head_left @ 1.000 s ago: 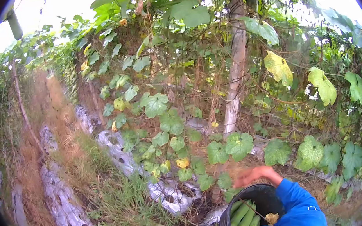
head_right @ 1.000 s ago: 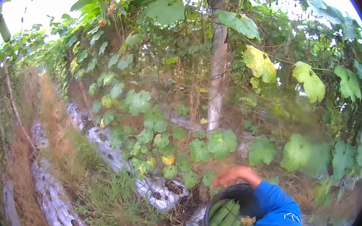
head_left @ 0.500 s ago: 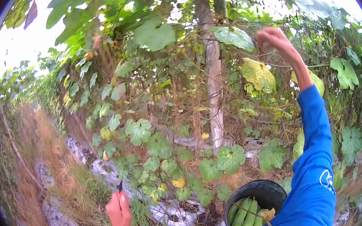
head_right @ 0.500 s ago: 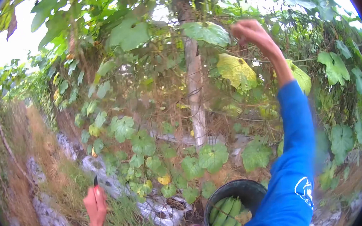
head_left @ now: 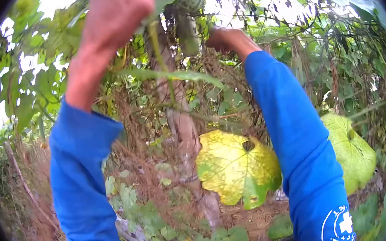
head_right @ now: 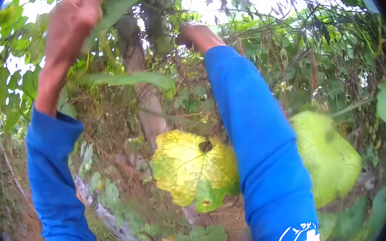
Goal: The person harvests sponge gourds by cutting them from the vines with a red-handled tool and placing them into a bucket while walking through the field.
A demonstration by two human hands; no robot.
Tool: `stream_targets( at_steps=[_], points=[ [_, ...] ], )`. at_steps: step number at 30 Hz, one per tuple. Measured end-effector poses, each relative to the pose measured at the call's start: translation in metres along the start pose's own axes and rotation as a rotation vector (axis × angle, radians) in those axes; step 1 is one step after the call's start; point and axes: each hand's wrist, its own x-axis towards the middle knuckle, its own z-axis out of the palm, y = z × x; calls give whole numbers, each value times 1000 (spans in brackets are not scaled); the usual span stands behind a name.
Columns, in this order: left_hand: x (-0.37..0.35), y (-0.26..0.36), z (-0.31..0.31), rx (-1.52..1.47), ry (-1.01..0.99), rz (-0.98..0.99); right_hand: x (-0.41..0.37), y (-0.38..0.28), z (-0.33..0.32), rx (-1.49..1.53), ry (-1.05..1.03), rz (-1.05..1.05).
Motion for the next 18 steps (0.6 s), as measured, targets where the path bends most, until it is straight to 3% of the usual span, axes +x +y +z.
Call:
stream_targets(
  at_steps=[1, 5, 7, 9, 11, 14, 15, 17, 18],
  points=[
    [25, -10, 9, -172, -39, -62, 4, 6, -3, -55, 5, -3],
    [82, -48, 42, -308, -39, -203, 62, 37, -26, -103, -53, 37],
    [104, -55, 52, 47, -216, -522, 89, 69, -40, 216, 101, -693],
    [127, -101, 62, 81, -283, -481, 123, 71, -47, -27, 372, -1005],
    [146, -133, 79, 703, -332, -99, 112, 61, -23, 872, 70, -503],
    [137, -110, 88, 695, -348, -126, 101, 46, -14, 1361, -81, -77],
    [136, -110, 93, 693, -350, -117, 109, 55, -10, 1366, -74, -75],
    [136, -115, 106, 853, -317, -50, 148, 81, 1, 350, 546, -907],
    [129, -123, 111, 840, -279, -34, 168, 84, -1, 119, 696, -986]
  ],
)
